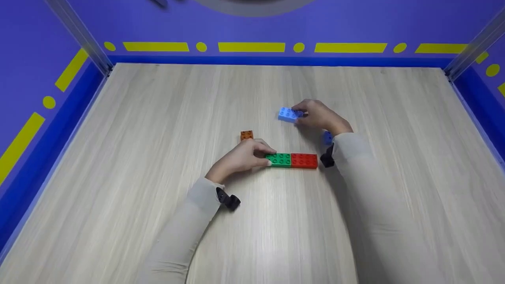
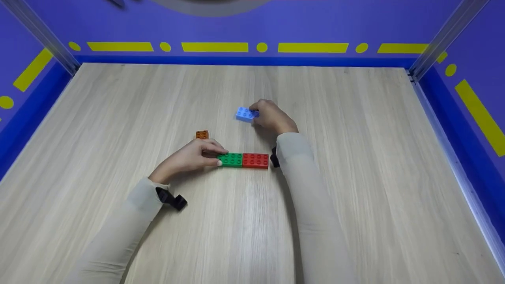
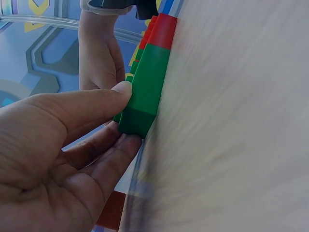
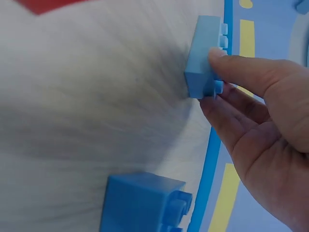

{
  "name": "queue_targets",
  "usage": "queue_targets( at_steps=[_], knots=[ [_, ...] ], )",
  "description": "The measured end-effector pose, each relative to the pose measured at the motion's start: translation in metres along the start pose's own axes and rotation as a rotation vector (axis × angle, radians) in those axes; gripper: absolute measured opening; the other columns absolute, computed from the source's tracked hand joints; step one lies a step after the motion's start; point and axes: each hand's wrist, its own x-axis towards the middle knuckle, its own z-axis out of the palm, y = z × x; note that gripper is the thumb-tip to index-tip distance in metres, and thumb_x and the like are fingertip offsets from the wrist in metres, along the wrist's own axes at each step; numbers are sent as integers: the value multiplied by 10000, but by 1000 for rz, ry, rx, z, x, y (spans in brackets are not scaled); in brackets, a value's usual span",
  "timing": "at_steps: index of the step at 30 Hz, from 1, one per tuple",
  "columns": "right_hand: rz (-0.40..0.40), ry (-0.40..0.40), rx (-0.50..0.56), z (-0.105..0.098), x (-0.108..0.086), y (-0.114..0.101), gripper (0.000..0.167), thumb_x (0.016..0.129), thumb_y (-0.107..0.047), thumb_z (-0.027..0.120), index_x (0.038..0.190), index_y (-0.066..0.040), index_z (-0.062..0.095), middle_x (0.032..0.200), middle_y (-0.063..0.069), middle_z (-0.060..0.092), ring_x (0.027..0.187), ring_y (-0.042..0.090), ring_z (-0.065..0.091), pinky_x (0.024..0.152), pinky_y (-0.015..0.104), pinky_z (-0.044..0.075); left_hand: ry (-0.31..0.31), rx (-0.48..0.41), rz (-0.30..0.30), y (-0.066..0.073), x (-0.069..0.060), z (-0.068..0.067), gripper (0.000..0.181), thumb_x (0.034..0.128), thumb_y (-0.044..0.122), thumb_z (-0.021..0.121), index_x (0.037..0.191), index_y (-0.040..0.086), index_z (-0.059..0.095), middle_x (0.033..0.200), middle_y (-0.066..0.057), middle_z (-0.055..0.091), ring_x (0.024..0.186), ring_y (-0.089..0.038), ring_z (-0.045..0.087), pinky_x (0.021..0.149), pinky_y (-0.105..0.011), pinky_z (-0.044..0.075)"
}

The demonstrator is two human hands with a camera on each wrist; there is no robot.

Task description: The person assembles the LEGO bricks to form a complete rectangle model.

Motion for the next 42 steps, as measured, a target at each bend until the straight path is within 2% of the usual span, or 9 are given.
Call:
queue_targets(
  at_steps=[14,24,37,42],
  knots=[
    [53,-11,14,0,-5,-1,480,860,-95,712,1323,-85,586,1332,120,579,1170,257,543,1082,459,389,-1,-10,-6,1,-1,-1,334,855,96,711,1187,65,689,1156,-68,668,1104,-180,592,988,-327,459],
    [-10,-20,-26,-1,-11,1,446,860,-96,708,1294,-65,609,1304,140,601,1192,281,553,1066,476,402,6,9,-15,4,-1,-1,323,846,84,713,1168,68,701,1149,-74,671,1105,-186,586,992,-331,450],
    [13,-50,-30,-5,-21,4,419,880,-122,688,1294,-122,624,1336,93,584,1225,269,534,1066,492,398,-1,14,-33,5,1,-2,323,846,84,715,1168,67,701,1157,-75,676,1119,-199,592,1002,-339,452],
    [-13,-55,-30,-6,-26,7,408,881,-118,679,1285,-103,628,1333,113,589,1232,293,540,1046,495,417,5,24,-24,5,0,-1,324,847,90,713,1170,69,700,1153,-73,677,1115,-200,588,1002,-345,449]
  ],
)
